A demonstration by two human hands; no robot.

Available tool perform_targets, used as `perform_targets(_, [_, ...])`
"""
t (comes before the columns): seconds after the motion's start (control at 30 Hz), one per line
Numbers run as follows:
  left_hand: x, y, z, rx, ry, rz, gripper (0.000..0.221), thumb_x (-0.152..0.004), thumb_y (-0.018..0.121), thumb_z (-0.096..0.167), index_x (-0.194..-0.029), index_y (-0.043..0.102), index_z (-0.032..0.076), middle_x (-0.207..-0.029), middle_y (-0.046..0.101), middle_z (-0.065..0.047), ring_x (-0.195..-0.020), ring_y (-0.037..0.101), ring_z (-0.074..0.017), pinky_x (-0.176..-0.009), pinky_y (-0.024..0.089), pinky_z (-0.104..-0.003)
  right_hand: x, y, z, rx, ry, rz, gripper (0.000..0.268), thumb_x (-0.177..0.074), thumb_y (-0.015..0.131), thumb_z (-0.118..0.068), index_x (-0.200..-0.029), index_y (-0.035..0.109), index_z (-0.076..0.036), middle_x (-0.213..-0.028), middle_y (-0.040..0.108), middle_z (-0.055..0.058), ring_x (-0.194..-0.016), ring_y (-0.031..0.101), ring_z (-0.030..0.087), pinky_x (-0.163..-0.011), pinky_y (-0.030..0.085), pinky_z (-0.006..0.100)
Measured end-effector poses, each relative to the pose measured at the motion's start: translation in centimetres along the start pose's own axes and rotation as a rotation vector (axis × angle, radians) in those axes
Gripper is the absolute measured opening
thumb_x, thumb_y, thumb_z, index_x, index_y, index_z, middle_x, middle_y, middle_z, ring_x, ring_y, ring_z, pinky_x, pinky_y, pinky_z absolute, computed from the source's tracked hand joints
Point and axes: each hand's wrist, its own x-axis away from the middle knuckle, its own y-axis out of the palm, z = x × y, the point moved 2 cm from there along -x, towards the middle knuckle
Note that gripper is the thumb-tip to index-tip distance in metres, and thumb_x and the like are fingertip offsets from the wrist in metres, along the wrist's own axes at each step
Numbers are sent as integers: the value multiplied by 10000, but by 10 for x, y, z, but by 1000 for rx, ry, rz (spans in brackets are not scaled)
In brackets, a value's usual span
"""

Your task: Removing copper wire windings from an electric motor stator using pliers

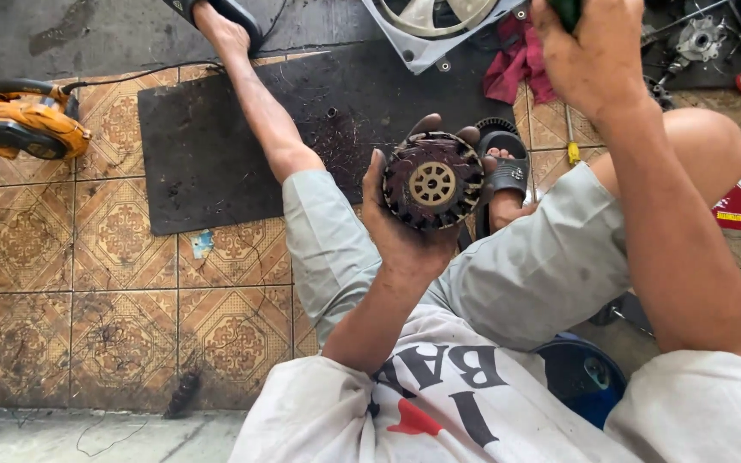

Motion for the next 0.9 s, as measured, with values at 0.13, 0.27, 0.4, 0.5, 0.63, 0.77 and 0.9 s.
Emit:
perform_targets(0.13, [3, -5, 1, 32, -60, -72, 645, -1110, 412, 487, -1539, 418, 5, -1406, 575, -276, -1255, 631, -401, -1105, 533, -509, 0, -3, -3, -16, -38, -11, 211, -1097, 774, 48, -1274, 679, 116, -1128, 660, 303, -908, 559, 434, -814, 475, 526])
perform_targets(0.27, [5, -7, 2, 30, -102, -77, 679, -1092, 377, 533, -1525, 425, 12, -1419, 554, -271, -1224, 634, -443, -1027, 585, -542, -2, -3, -4, -54, -118, 1, 168, -1105, 814, 97, -1215, 694, 136, -1000, 695, 256, -704, 558, 379, -680, 485, 479])
perform_targets(0.4, [5, -6, 3, 32, -89, -72, 683, -1098, 386, 515, -1532, 420, -10, -1412, 551, -287, -1229, 623, -440, -982, 601, -526, -3, -4, -7, -103, -118, -27, 142, -1109, 801, 135, -1196, 691, 156, -961, 698, 238, -652, 537, 338, -643, 480, 445])
perform_targets(0.5, [4, -8, 5, 26, -86, -95, 680, -1106, 377, 526, -1539, 425, 4, -1427, 562, -278, -1224, 644, -432, -1025, 591, -536, -1, -2, -4, -87, -112, -38, 111, -1122, 798, 122, -1185, 711, 152, -953, 708, 235, -649, 550, 334, -645, 491, 437])
perform_targets(0.63, [5, -11, 6, 56, -94, -118, 692, -1102, 392, 542, -1544, 424, 10, -1447, 557, -274, -1264, 624, -451, -1090, 551, -570, 0, -2, -4, -113, -155, -33, 113, -1107, 798, 160, -1180, 713, 141, -1014, 705, 231, -733, 572, 355, -729, 508, 450])
perform_targets(0.77, [5, -11, 7, 9, -70, -127, 702, -1095, 371, 533, -1535, 427, -11, -1441, 543, -282, -1251, 622, -451, -1056, 566, -567, -1, -3, -7, -78, -131, -72, 122, -1110, 807, 125, -1180, 712, 155, -985, 702, 236, -688, 553, 343, -683, 503, 440])
perform_targets(0.9, [8, -15, 6, -9, -85, -153, 727, -1079, 381, 533, -1547, 426, -21, -1456, 537, -304, -1254, 621, -473, -1034, 577, -587, -6, -9, -18, -87, -156, -181, 186, -1074, 761, 134, -1242, 688, 166, -984, 693, 270, -678, 557, 387, -666, 475, 467])
